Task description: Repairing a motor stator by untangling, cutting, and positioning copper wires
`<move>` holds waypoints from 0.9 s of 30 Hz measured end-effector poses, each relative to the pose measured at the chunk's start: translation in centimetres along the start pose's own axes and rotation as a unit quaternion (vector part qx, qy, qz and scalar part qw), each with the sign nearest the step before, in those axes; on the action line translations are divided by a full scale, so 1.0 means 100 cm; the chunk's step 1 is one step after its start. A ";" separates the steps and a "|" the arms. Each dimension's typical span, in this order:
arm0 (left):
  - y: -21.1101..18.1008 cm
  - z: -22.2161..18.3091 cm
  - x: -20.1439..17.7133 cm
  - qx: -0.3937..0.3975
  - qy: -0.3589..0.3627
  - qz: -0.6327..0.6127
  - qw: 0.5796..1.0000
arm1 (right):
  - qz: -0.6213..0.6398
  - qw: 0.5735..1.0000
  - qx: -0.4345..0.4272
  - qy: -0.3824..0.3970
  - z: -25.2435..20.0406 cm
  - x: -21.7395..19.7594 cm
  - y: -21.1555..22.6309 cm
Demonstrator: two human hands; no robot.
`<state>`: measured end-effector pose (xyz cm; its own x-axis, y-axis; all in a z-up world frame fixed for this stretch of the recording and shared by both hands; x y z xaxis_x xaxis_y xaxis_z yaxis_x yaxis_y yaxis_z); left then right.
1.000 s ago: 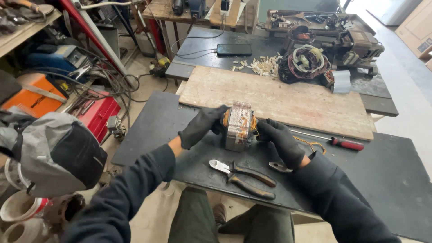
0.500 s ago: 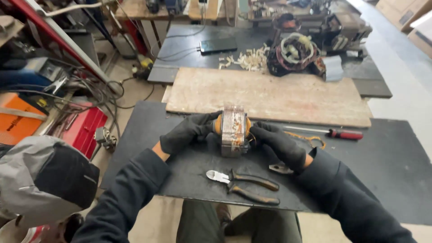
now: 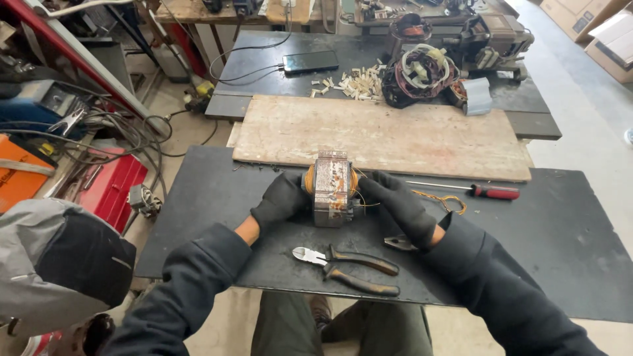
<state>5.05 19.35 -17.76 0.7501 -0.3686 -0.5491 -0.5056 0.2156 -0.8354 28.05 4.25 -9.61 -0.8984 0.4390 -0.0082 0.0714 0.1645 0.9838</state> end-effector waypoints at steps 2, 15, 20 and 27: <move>-0.013 -0.007 -0.004 0.061 -0.021 0.007 0.998 | -0.020 1.000 0.007 -0.006 0.001 -0.001 -0.004; -0.087 -0.049 -0.070 0.143 -0.134 0.024 0.980 | 0.007 0.999 -0.018 -0.032 0.004 0.004 0.016; -0.072 -0.041 -0.054 0.116 -0.013 -0.191 0.975 | -0.017 0.997 -0.071 0.002 0.014 0.013 0.010; -0.093 -0.055 -0.064 0.123 0.069 -0.272 0.952 | -0.061 0.997 -0.029 -0.027 0.001 0.011 0.013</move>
<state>2.64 14.75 -6.40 0.8003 -0.5982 -0.0396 0.0693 0.1580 -0.9850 27.22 4.99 -8.37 -0.8741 0.4662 -0.1367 -0.0641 0.1682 0.9837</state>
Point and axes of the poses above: each hand's wrist, its own z-axis towards the middle knuckle, its own x-axis out of the palm, y = z × x, the point moved 4 cm from there along z, towards the middle knuckle, and after that the axes turned 10 degrees about -y, right-handed, at the moved point
